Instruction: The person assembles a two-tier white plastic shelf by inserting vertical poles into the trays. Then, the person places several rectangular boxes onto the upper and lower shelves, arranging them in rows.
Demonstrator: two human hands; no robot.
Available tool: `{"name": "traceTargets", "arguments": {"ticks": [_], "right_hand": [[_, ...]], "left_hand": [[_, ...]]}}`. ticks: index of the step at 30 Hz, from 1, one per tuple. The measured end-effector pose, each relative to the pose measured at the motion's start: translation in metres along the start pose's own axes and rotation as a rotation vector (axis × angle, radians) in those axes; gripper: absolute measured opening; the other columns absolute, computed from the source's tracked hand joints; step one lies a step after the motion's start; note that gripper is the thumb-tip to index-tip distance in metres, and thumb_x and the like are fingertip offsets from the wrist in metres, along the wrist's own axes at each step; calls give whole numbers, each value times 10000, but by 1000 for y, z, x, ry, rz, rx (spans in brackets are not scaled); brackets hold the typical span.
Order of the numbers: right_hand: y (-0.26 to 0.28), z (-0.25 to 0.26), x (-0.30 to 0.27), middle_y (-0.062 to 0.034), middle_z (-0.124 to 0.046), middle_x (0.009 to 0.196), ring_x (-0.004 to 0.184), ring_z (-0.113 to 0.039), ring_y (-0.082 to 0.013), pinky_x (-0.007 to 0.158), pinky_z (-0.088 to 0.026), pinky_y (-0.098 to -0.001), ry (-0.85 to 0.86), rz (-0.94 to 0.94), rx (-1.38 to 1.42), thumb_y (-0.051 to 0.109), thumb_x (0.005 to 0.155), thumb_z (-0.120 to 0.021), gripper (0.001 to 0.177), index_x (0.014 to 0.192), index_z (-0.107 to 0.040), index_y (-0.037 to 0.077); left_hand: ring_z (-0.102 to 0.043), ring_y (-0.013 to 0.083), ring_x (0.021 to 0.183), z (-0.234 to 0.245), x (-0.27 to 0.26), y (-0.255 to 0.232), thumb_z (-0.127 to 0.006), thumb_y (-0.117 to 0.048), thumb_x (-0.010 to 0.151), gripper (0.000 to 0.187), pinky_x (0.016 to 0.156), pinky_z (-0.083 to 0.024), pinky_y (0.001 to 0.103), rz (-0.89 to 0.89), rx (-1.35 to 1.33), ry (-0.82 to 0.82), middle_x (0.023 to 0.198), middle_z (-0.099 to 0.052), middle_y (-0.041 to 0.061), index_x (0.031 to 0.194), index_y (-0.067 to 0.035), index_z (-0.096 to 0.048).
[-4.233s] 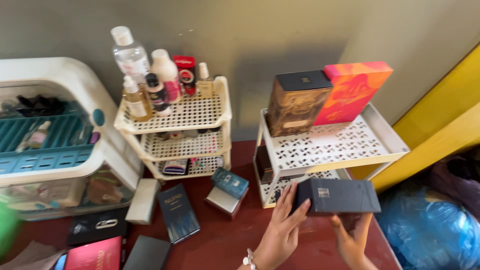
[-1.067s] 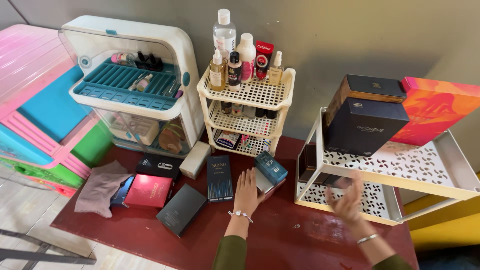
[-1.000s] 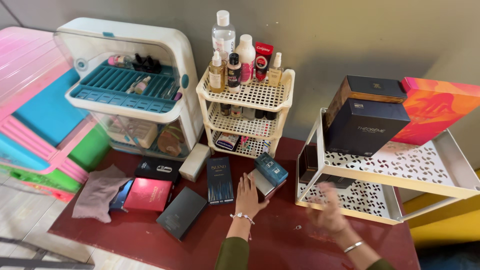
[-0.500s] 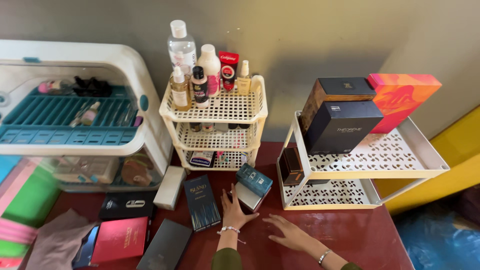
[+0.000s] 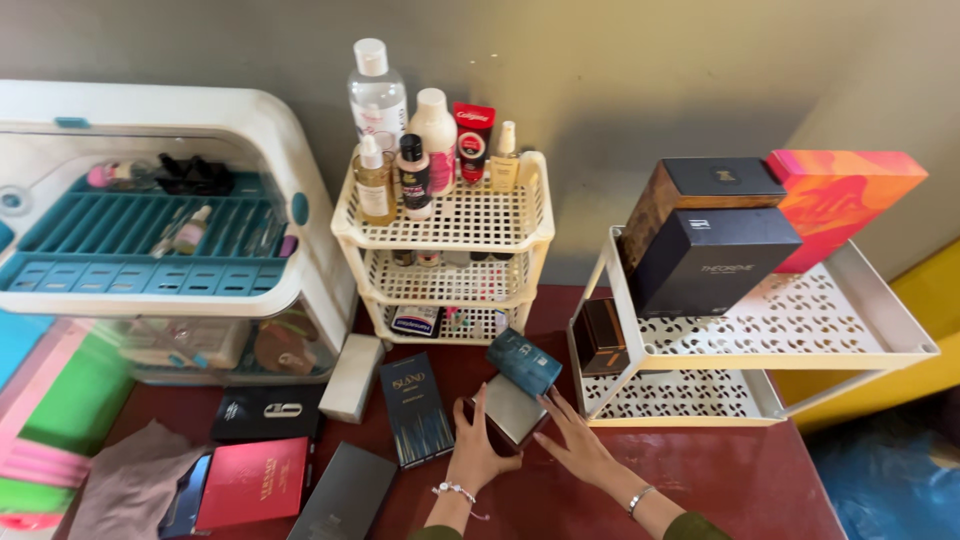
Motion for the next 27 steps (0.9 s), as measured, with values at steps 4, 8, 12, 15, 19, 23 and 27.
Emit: {"name": "traceTargets", "arguments": {"ticks": [4, 8, 12, 15, 19, 23, 27], "right_hand": [[-24, -15, 0, -139, -182, 1677, 1552, -204, -327, 1236, -233, -429, 45, -14, 84, 494, 983, -558, 718, 1586, -298, 205], [-50, -31, 2, -111, -368, 1622, 1520, -322, -259, 1232, -260, -380, 103, -92, 317, 563, 963, -515, 753, 1576, -327, 169], [-80, -45, 1, -92, -495, 1562, 1477, -422, -228, 1217, -282, -349, 171, -385, 773, 572, 965, -553, 778, 1547, -402, 78], [-98, -45, -6, -156, -593, 1472, 1366, -538, -264, 1155, -384, -388, 267, -537, 1081, 547, 929, -619, 782, 1482, -495, 8], [-119, -26, -30, -165, -650, 1364, 1209, -628, -250, 1045, -486, -423, 351, -565, 1175, 521, 870, -685, 763, 1425, -578, 8], [-141, -4, -61, -172, -683, 1368, 1218, -666, -249, 1036, -525, -395, 359, -685, 1053, 481, 866, -667, 728, 1423, -573, 21], [-166, 24, -108, -193, -673, 1383, 1236, -665, -279, 1077, -514, -410, 224, -740, 1089, 362, 854, -692, 708, 1436, -539, -12]], "left_hand": [[-357, 579, 1365, 0, -25, 7, -982, -270, 487, 1418, 1055, -509, 525, -50, -34, -32, 1534, -65, 371, 1585, -294, -86], [-341, 562, 1392, 4, -52, 4, -986, -272, 503, 1410, 1091, -483, 514, -54, -68, 19, 1551, -62, 353, 1601, -288, -103], [-422, 498, 1389, 9, -75, -17, -949, -309, 531, 1354, 1085, -522, 482, -26, -136, 78, 1601, -57, 301, 1604, -304, -123], [-436, 474, 1405, 19, -81, -38, -940, -322, 538, 1360, 1097, -518, 476, -50, -168, 152, 1616, -70, 273, 1614, -316, -109], [-430, 467, 1417, 22, -88, -62, -917, -338, 525, 1375, 1132, -480, 470, -37, -85, 341, 1640, -59, 249, 1634, -346, -104], [-348, 482, 1486, 6, -95, -88, -913, -335, 564, 1332, 1218, -403, 480, -208, -136, 451, 1671, -65, 275, 1687, -314, -196], [-233, 441, 1578, -29, -93, -107, -930, -362, 605, 1332, 1239, -333, 487, -266, -241, 506, 1743, -27, 251, 1716, -252, -203]]}}
Point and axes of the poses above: each hand's wrist, its own x-axis towards the middle knuckle, its own z-axis out of the back of the hand, y = z × x, the point moved 3 cm from there along x, towards the middle knuckle
